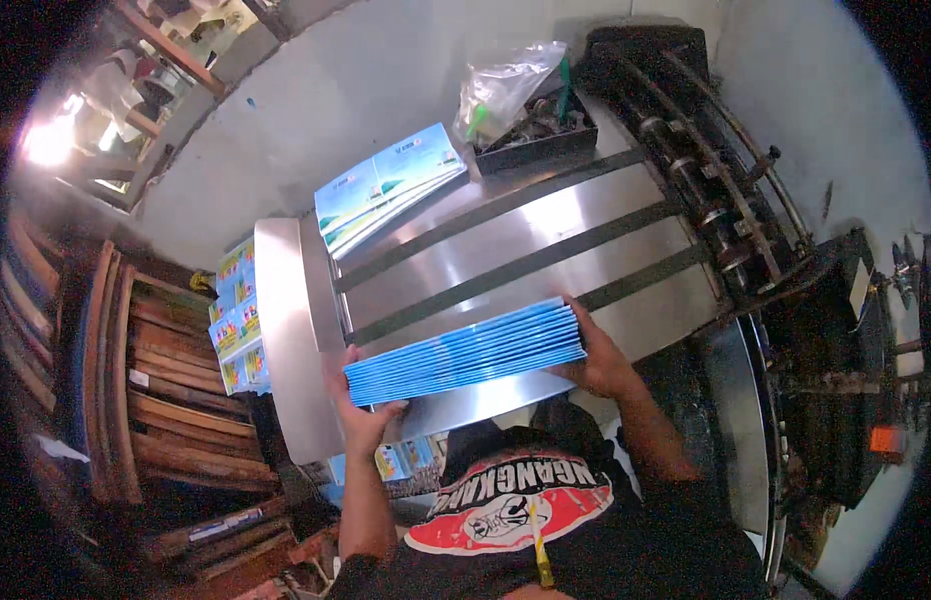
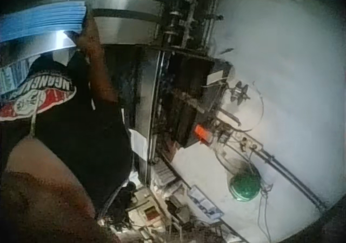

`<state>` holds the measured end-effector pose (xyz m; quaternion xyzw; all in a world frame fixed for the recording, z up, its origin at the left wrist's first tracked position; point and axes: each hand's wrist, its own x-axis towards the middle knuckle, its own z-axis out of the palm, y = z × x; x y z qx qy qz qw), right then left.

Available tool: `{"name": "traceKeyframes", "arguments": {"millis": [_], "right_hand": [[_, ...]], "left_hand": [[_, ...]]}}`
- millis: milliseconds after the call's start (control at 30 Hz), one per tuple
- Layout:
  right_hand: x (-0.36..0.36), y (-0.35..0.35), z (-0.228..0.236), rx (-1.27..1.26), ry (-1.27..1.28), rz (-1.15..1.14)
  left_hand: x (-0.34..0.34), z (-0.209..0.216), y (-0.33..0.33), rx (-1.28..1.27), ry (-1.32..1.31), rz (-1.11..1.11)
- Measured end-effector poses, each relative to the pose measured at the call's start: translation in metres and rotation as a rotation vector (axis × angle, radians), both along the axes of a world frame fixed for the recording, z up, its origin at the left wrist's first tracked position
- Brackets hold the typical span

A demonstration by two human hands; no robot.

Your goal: The person sorts and stacks booklets on a metal table, then picks up a stack and uses a pair of shears to trim the edges at another workstation.

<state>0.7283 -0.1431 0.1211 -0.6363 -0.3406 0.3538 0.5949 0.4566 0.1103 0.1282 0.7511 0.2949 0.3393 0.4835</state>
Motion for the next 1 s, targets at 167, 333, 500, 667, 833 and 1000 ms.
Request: {"name": "traceKeyframes", "arguments": {"millis": [167, 333, 500, 667, 833, 1000], "right_hand": [[-0.013, -0.004, -0.025, 0.079, -0.242, -0.065], [-0.015, -0.004, -0.017, 0.027, -0.167, -0.061], [-0.037, 0.009, -0.01, 0.102, 0.2, -0.196], [-0.077, -0.02, -0.017, -0.062, 0.042, -0.311], [-0.079, 0.03, -0.072, 0.081, -0.429, -0.492], [-0.166, -0.05, -0.055, 0.064, -0.162, -0.557]], "left_hand": [[-0.021, 0.001, 0.005, 0.495, 0.374, -0.056], [-0.006, 0.014, -0.017, -0.052, 0.065, 0.05], [-0.012, -0.024, 0.005, -0.398, 0.051, 0.055], [-0.027, -0.036, 0.014, -0.069, 0.198, -0.159], [-0.038, -0.131, 0.073, -1.562, -0.52, -0.777], [-0.034, -0.042, 0.033, -0.357, -0.023, -0.45]]}}
